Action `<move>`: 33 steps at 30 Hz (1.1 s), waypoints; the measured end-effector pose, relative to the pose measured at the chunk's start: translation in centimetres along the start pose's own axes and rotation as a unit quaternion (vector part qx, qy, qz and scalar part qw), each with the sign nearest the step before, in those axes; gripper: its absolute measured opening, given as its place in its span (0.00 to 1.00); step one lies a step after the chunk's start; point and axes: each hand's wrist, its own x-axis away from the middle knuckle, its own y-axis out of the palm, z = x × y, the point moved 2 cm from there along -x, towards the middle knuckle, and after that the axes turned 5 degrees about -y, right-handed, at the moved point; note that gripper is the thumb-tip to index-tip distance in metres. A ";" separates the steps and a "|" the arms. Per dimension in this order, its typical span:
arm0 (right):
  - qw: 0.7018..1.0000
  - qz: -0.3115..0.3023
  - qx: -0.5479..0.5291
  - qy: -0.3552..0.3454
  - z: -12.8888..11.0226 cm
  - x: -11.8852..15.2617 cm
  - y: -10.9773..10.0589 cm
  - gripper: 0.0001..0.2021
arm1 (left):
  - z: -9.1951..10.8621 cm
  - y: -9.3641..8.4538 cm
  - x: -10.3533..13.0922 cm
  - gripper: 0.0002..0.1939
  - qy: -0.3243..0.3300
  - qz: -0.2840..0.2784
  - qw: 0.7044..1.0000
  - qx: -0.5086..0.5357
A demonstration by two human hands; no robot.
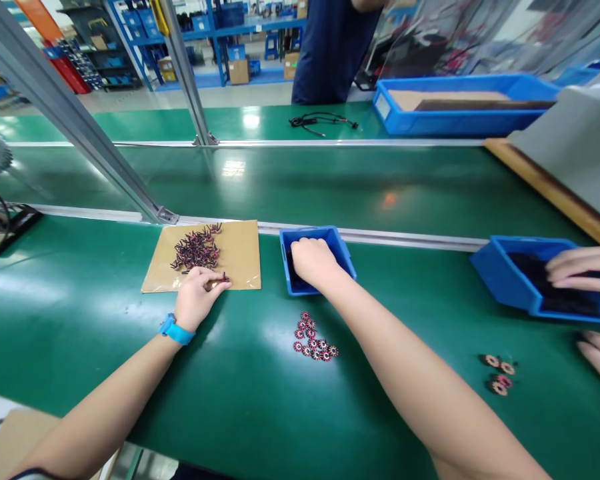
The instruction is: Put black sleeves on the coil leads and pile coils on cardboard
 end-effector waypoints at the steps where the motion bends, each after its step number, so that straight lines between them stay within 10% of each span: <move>1: 1.000 -0.003 -0.004 -0.001 0.2 0.0 0.0 0.13 | 0.0 0.0 -0.1 0.06 0.006 0.009 1.000 -0.024; 14: 0.969 0.161 -0.188 0.022 2.3 3.5 -1.1 0.07 | -0.4 -1.2 -1.4 0.15 0.051 0.113 0.980 -0.154; 23: 0.915 0.266 -0.304 0.003 3.0 5.0 -0.9 0.06 | 5.8 4.9 5.3 0.08 0.208 -0.301 0.928 -0.066; 33: 0.873 0.330 -0.358 -0.015 3.2 5.3 -1.3 0.06 | 7.6 7.0 5.9 0.07 0.237 -0.288 0.924 -0.085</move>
